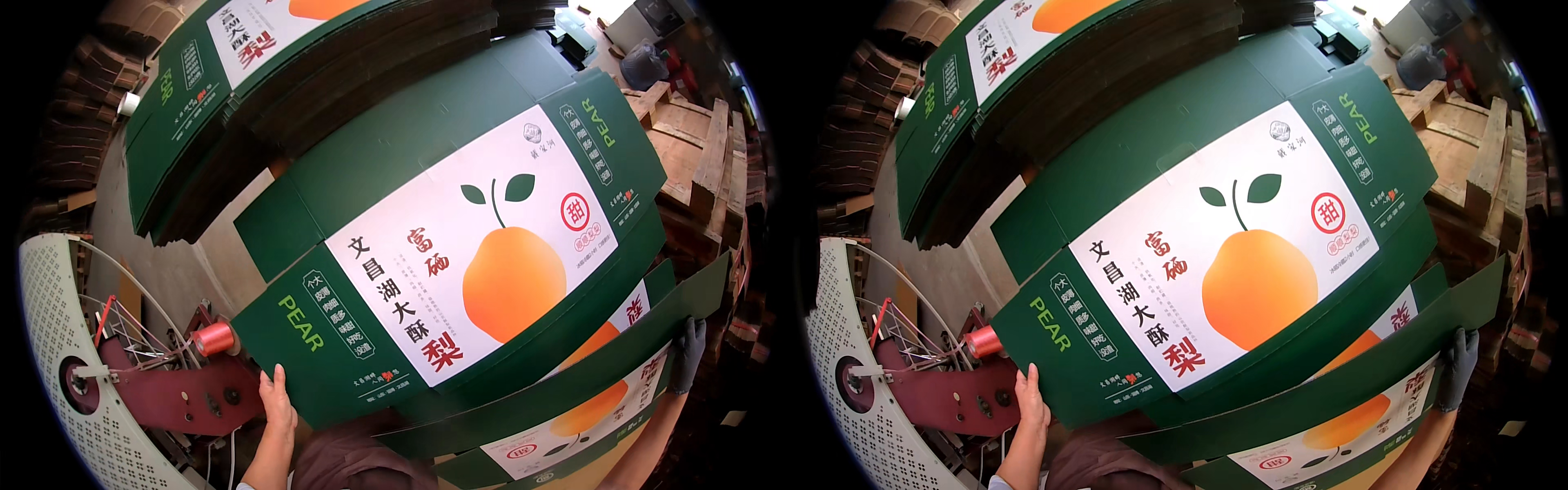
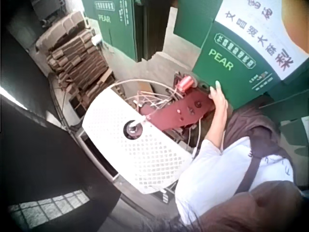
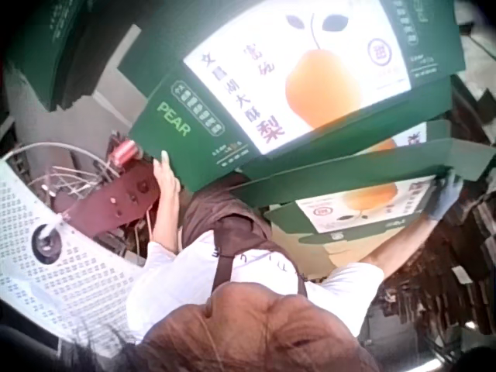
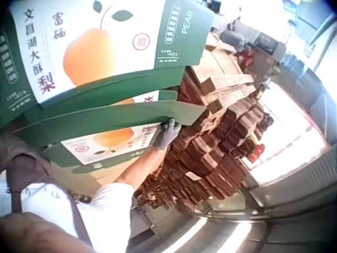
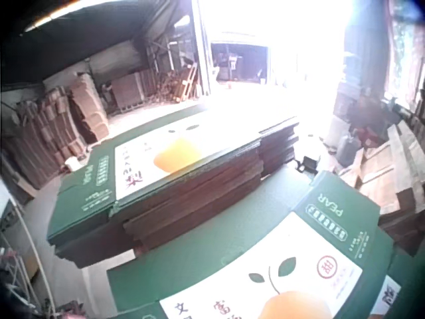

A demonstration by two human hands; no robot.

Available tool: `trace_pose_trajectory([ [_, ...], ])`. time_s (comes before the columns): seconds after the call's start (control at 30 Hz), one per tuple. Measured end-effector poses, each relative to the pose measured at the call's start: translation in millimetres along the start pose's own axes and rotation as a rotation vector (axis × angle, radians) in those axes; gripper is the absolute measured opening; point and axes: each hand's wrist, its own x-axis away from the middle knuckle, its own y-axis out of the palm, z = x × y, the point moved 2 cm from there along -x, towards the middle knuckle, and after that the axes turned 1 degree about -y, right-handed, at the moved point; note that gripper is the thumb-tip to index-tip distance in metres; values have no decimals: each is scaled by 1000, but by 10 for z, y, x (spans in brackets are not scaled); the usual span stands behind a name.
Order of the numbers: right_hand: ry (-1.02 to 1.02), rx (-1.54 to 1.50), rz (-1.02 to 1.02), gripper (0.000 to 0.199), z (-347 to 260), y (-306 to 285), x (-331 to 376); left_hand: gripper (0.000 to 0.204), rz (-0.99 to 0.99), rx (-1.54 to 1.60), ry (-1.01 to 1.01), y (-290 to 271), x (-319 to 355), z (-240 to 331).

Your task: The person puts on a pair of gloves and then repeatedly picks up flat green cardboard boxes labeled 'PEAR' and stacks them on a pile.

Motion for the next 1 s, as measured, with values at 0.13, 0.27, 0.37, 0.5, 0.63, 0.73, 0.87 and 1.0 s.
trace_pose_trajectory([
  [0.13, -24, -120, -15, 30, 24, 50, 124, 32, -17, 91, -23, -76, 14, -1],
  [0.27, -46, -146, -45, 32, -92, 211, 373, 28, -44, 111, -13, -63, 3, 62],
  [0.37, -199, -10, -71, 33, -112, 207, 449, 36, -48, 25, 4, -130, -70, 4],
  [0.5, 48, -71, -49, 27, -357, 285, 534, 42, 5, -156, 92, -116, -33, -15],
  [0.63, 7, -13, -2, 26, -237, 376, 461, 67, 107, -536, 401, 27, 348, 267],
  [0.73, 75, -36, 7, 21, -126, 383, 416, 68, 151, -574, 308, -157, 332, 198],
  [0.87, 94, -1, 15, 21, -99, 436, 408, 59, 137, -727, 444, -185, 497, 278],
  [1.0, 91, 0, -56, 21, -51, 509, 326, 38, -550, -770, 511, 302, 811, 358],
])
